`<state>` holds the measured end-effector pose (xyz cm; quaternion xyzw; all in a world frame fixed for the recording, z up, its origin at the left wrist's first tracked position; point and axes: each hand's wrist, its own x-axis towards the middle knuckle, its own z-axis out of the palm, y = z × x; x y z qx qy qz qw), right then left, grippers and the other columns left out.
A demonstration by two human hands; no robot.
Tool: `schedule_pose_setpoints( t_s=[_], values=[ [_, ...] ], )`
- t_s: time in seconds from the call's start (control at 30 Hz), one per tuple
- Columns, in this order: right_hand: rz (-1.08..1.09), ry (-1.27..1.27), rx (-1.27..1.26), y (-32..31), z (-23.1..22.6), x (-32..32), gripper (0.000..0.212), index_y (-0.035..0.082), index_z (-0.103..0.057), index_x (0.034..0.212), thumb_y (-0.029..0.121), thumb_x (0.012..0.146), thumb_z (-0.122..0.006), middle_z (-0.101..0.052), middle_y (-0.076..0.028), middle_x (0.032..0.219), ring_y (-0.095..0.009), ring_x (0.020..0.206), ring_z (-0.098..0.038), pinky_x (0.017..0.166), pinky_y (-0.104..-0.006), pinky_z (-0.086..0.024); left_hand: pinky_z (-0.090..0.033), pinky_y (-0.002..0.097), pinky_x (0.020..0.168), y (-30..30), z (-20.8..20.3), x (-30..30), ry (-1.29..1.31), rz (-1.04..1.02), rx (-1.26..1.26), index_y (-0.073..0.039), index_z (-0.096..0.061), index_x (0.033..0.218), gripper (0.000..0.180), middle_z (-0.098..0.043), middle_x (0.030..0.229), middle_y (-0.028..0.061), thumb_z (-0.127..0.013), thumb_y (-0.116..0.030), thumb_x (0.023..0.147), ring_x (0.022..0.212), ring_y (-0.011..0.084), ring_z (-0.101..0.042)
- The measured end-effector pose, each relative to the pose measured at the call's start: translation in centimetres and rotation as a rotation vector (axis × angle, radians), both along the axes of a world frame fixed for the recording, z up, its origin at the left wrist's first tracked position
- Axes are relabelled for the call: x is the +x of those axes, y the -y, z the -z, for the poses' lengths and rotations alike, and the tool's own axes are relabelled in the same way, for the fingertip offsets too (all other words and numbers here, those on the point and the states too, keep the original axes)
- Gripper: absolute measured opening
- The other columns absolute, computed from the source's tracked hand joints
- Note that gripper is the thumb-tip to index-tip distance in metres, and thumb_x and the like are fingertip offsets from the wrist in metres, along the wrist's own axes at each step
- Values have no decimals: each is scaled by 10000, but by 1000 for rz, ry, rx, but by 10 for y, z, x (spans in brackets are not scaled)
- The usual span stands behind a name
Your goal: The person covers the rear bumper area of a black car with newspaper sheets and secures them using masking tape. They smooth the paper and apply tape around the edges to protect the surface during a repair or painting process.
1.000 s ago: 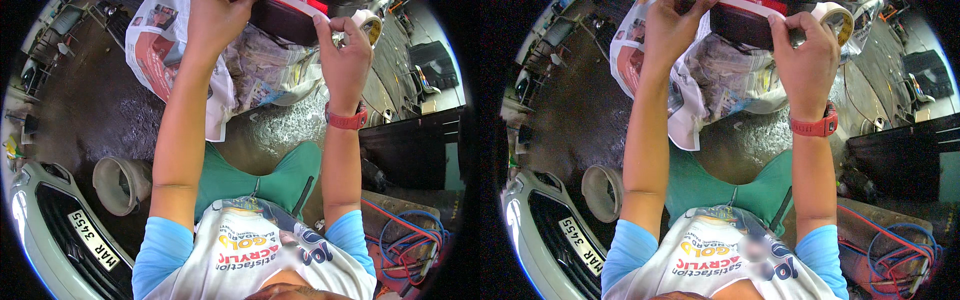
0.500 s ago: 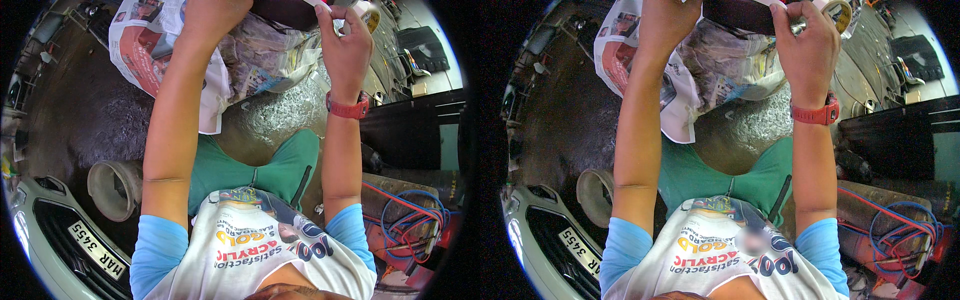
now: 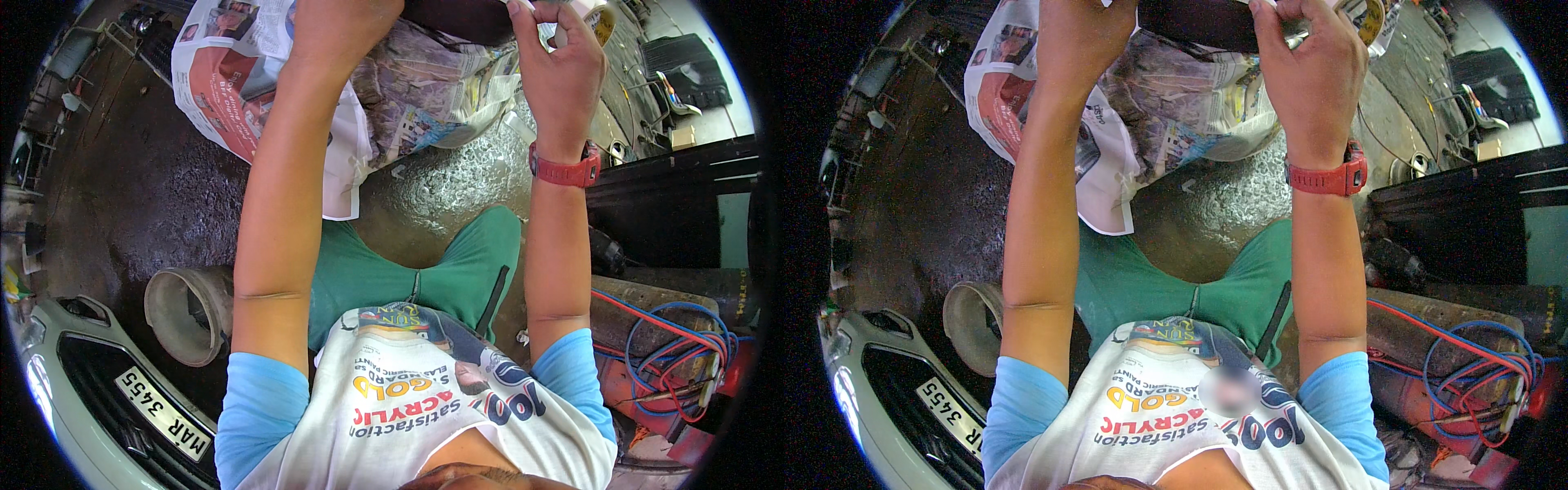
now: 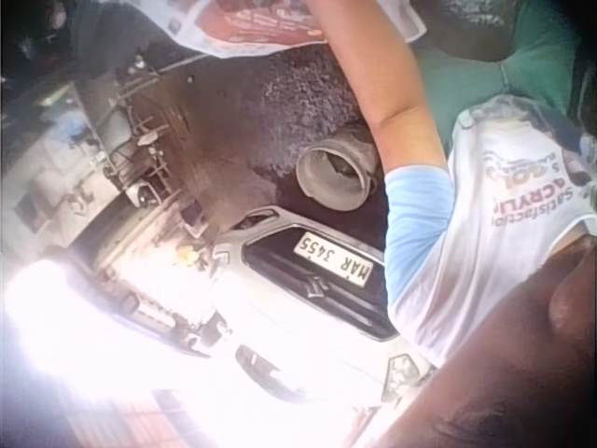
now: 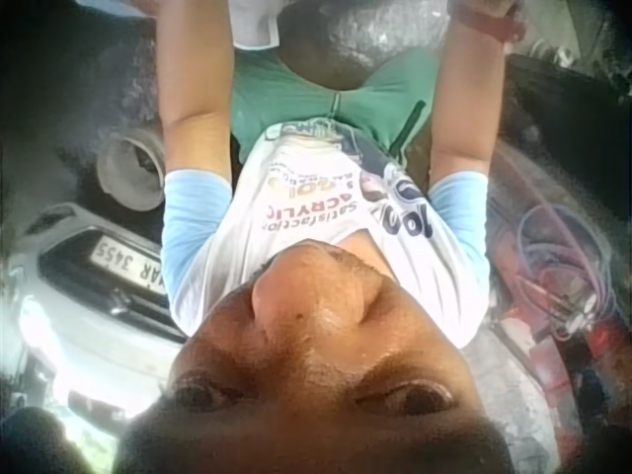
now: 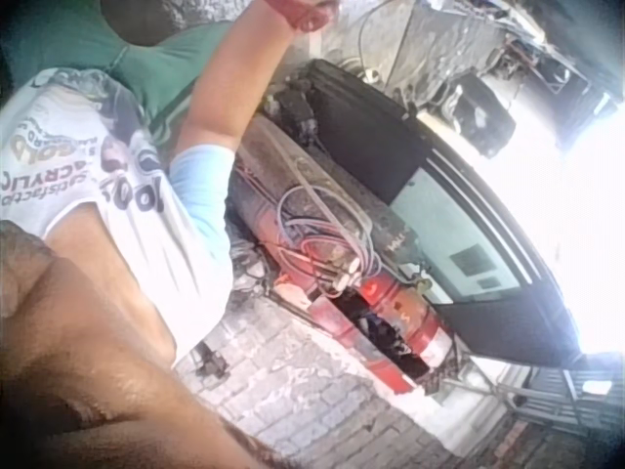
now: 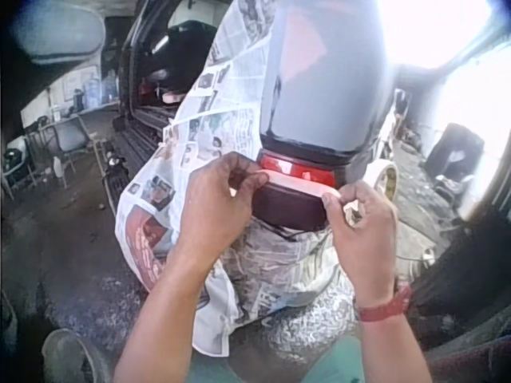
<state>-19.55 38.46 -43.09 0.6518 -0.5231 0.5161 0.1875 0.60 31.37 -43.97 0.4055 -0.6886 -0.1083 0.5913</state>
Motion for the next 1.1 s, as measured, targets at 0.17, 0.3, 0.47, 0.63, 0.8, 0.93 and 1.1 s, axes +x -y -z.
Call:
schedule_pose_setpoints(
  t_s=[0.17, 0.3, 0.47, 0.63, 0.8, 0.93, 1.1],
  values=[
    [30, -3, -39, 1, 3, 2, 195, -20, -690, 890, 111, 955, -819, -719, -187, 837, -357, 805, -707, 792, -436, -539, -584, 401, 784, 1, 1, -1, -26, 29, -13, 38, -763, 1004, 87, -789, 872, 208, -787, -43, 984, 814, 317, -777],
    [-6, 28, -9, 2, 3, -1, 195, -15, -688, 884, 109, 951, -823, -716, -186, 833, -368, 807, -703, 788, -442, -538, -574, 372, 780, 2, 3, 1, -32, 51, -13, 38, -755, 999, 67, -782, 851, 170, -780, -23, 987, 797, 250, -758],
    [-50, 36, -42, 10, 8, -10, 196, -13, -687, 879, 104, 948, -829, -718, -181, 828, -368, 792, -701, 773, -442, -538, -562, 344, 780, 4, 1, 1, -44, 68, 56, 31, -752, 990, 60, -775, 842, 119, -777, -23, 998, 790, 188, -724],
    [-44, 1, -60, 6, 5, -4, 195, -14, -689, 875, 98, 948, -831, -717, -178, 821, -363, 778, -699, 766, -439, -538, -550, 323, 769, 15, 10, 5, -61, 135, 0, 29, -744, 981, 50, -761, 832, 88, -767, -5, 1009, 789, 146, -700],
    [-22, -3, -63, 4, 3, -2, 195, -15, -689, 872, 96, 950, -828, -712, -177, 812, -358, 767, -692, 762, -439, -535, -544, 315, 750, 8, 7, 2, -51, 120, -39, 28, -742, 976, 55, -747, 817, 74, -771, -4, 1010, 775, 128, -680],
    [-37, -19, -20, 0, -1, -3, 201, -14, -681, 863, 94, 949, -826, -705, -179, 805, -356, 762, -688, 758, -440, -531, -546, 318, 746, 13, 6, 4, -52, 119, 25, 32, -738, 974, 59, -749, 814, 79, -773, -3, 1007, 772, 135, -687],
    [-26, -5, -42, 4, 3, -1, 208, -15, -671, 856, 91, 947, -825, -696, -179, 798, -356, 760, -683, 755, -440, -526, -558, 337, 750, 4, 3, 2, -4, 55, -62, 39, -736, 945, 76, -761, 814, 117, -783, -1, 990, 754, 190, -713]
  ],
)
